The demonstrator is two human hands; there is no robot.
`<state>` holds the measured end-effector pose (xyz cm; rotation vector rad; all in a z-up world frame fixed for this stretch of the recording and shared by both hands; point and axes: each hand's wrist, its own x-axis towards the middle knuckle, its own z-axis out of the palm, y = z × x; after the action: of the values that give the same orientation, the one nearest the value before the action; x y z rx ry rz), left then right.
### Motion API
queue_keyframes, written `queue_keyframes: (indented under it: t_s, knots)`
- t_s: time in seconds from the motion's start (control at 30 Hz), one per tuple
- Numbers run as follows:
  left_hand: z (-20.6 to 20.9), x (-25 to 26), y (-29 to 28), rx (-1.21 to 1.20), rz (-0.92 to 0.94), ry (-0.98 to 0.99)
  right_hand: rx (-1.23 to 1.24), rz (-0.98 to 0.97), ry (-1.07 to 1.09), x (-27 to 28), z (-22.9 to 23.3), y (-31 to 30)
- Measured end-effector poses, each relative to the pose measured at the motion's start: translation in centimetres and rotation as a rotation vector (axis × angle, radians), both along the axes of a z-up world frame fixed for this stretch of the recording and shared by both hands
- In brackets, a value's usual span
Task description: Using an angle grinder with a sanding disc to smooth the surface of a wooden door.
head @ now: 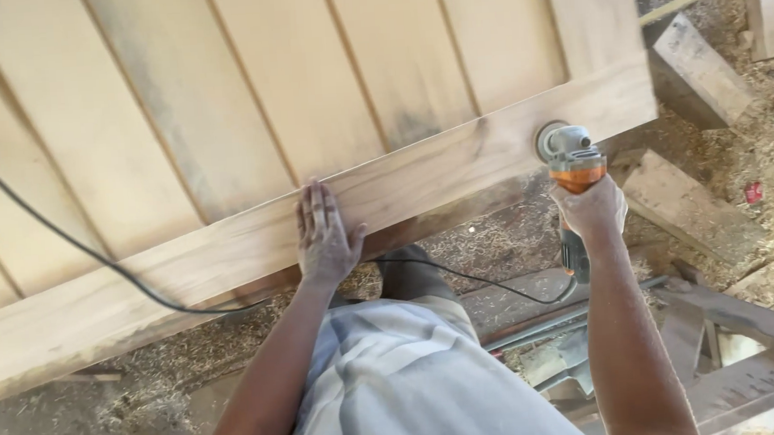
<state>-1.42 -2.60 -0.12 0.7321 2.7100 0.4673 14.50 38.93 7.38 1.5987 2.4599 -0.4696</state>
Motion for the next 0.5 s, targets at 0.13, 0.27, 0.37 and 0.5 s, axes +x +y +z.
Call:
queue_keyframes:
  t_s: [0.13,0.27,0.37,0.5]
  knots:
    - [0.2,-0.5,-4.3,0.063,-0.032,0.017,-0.105,0.058,-0.03,-0.2,-2.3,-7.8]
    - [0.4,-1.1,-10.6,0.104,0.037,0.026,-0.1,0.272,-0.053,-2.4,-3.6,-17.3]
    - [0.0,-1.7,-16.1,0.078,0.136,0.023,-0.115,0.415,-0.084,-4.8,-1.8,-25.6]
    - [-0.7,-1.4,-22.5,0.058,0.258,0.036,-0.194,0.549,-0.037,-7.7,0.1,-34.7]
